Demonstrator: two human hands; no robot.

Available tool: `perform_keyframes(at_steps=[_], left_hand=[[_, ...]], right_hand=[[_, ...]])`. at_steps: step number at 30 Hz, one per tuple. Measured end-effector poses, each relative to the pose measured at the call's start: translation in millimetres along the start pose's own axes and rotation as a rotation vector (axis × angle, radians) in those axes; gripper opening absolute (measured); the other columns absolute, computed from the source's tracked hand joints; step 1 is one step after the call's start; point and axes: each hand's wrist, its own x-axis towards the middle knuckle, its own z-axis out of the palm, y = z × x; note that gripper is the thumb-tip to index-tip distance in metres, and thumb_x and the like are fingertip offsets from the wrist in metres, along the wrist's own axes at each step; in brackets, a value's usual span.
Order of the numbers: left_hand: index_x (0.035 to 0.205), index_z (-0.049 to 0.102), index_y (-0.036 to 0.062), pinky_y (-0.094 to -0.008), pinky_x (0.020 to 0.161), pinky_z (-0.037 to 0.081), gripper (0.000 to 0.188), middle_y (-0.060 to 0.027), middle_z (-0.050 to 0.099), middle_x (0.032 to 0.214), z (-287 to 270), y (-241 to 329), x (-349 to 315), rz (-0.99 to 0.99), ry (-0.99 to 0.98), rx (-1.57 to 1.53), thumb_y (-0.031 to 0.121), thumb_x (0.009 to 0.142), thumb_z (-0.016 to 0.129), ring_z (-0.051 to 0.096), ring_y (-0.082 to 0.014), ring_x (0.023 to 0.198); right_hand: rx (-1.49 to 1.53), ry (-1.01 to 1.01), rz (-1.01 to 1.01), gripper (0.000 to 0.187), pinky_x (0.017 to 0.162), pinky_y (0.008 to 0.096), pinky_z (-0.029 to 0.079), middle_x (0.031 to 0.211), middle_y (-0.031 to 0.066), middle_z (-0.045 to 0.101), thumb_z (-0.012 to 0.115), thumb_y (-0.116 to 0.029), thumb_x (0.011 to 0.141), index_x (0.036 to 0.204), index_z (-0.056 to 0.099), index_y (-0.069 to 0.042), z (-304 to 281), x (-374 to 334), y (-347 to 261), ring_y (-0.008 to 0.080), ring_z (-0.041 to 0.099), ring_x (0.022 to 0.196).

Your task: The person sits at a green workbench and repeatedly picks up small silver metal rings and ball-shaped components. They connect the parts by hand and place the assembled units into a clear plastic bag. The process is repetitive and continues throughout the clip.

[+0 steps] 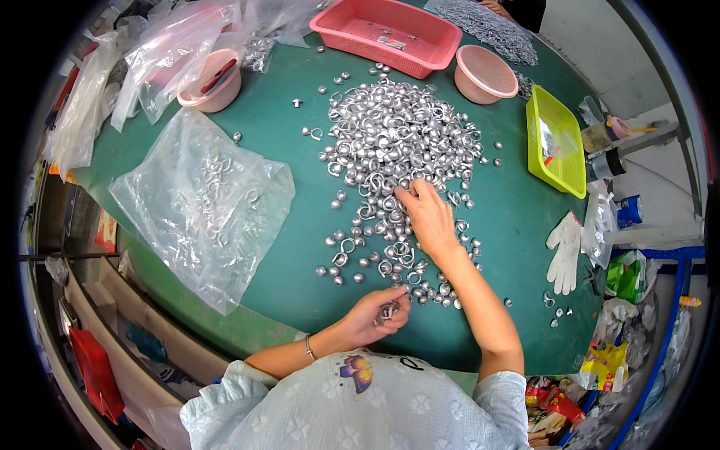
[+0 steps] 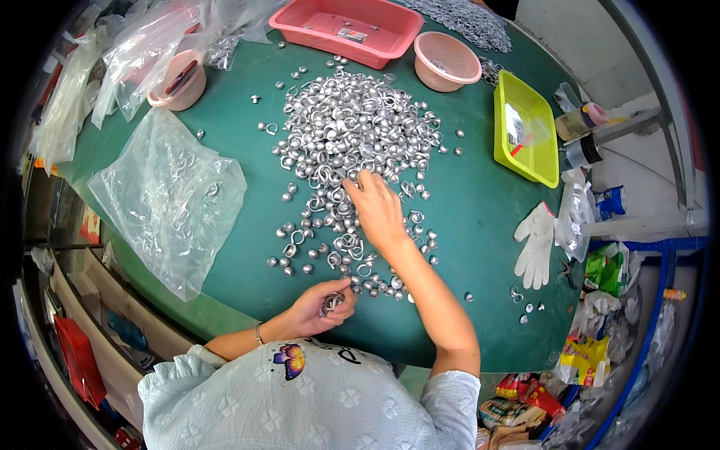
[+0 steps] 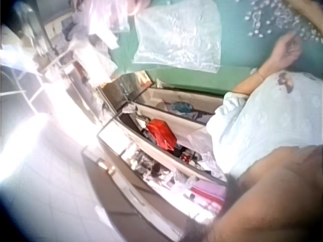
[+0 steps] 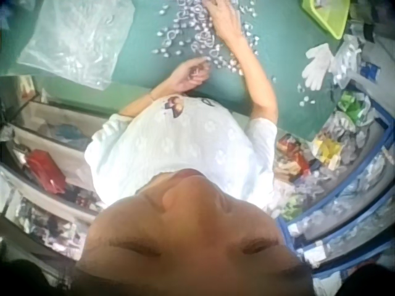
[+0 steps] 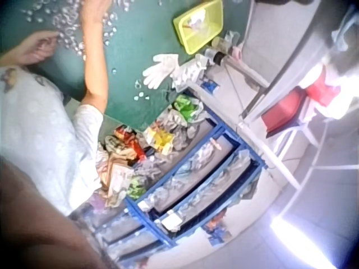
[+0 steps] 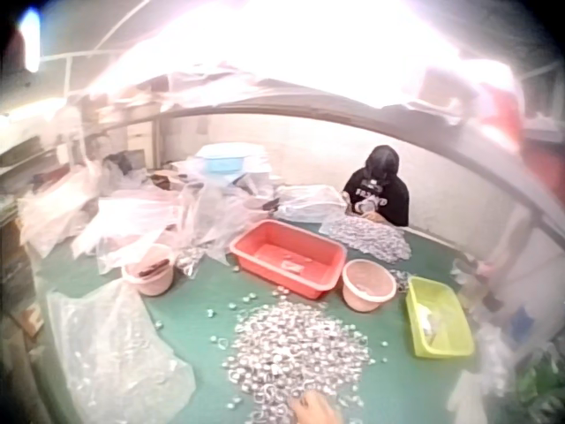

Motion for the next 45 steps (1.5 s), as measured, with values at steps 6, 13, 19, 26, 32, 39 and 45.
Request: perform_keyframes(at_steps=[6,13,19,26,32,39,45], left_hand=[[0.065,0.046,0.0033,-0.017,0.037,0.025,0.042,-0.0021,0.039,0.06,7.2,0.2,-3.0,0.008,0.073,0.056,0.031,0.096,0.04,0.034,-0.0063,0.049],[0.066,0.046,0.0034,-0.0174,0.038,0.025,0.04,-0.0018,0.039,0.06,7.1,-1.6,-8.3,-0.001,0.072,0.052,0.03,0.095,0.041,0.034,-0.0064,0.05],[0.07,0.051,0.0046,-0.0179,0.038,0.027,0.034,-0.002,0.04,0.061,-2.3,-8.2,-2.9,-0.031,0.03,0.019,0.029,0.093,0.045,0.035,-0.0077,0.049],[0.073,0.053,0.0046,-0.0181,0.036,0.027,0.032,-0.0017,0.036,0.058,5.8,-19.4,6.0,-0.092,0.076,-0.011,0.027,0.094,0.044,0.033,-0.0083,0.048],[0.071,0.053,0.0049,-0.0183,0.036,0.027,0.032,-0.0013,0.036,0.058,11.7,-25.3,4.5,-0.072,0.101,0.024,0.027,0.094,0.045,0.033,-0.008,0.048],[0.071,0.05,0.0062,-0.0183,0.039,0.025,0.032,-0.0008,0.037,0.061,9.7,-25.6,-5.3,-0.053,0.064,0.074,0.027,0.094,0.044,0.032,-0.0074,0.051],[0.068,0.048,0.0033,-0.0178,0.039,0.026,0.038,-0.0011,0.038,0.061,8.1,-26.8,-7.8,-0.034,0.066,0.096,0.027,0.096,0.04,0.033,-0.0069,0.051]], right_hand=[[0.034,-0.002,-0.012,0.027,0.066,0.0367,0.047,0.084,0.009,0.048,0.057,0.001,0.069,0.095,0.063,-0.007,-1.8,-1.1,3.0,0.0263,0.055,0.081],[0.933,0.21,0.507,0.015,0.059,0.0223,0.041,0.09,0.0037,0.054,0.06,-0.003,0.083,0.097,0.062,0.003,-36.8,-63.9,19.3,0.0083,0.049,0.069],[0.455,0.367,0.889,0.01,0.062,0.0247,0.043,0.083,0.0067,0.057,0.059,0.0,0.082,0.091,0.063,0.004,-112.7,-195.8,50.5,0.012,0.052,0.067],[-0.326,0.327,1.187,0.011,0.069,0.0412,0.046,0.084,0.0205,0.06,0.063,-0.001,0.074,0.084,0.064,0.003,-165.3,-328.1,82.7,0.0366,0.058,0.077],[-0.291,0.387,1.043,0.013,0.071,0.0417,0.045,0.087,0.0201,0.056,0.061,-0.004,0.078,0.088,0.06,0.003,-141.9,-328.3,98.9,0.0367,0.056,0.079],[-0.471,0.374,1.102,0.029,0.083,0.0402,0.043,0.106,0.0193,0.051,0.064,-0.017,0.081,0.1,0.057,0.003,-133.1,-317.7,81.0,0.0352,0.052,0.097],[-0.147,0.459,0.763,0.021,0.087,0.0392,0.04,0.099,0.0175,0.057,0.06,-0.011,0.081,0.097,0.06,0.003,-120.5,-186.2,42.8,0.0313,0.053,0.096]])
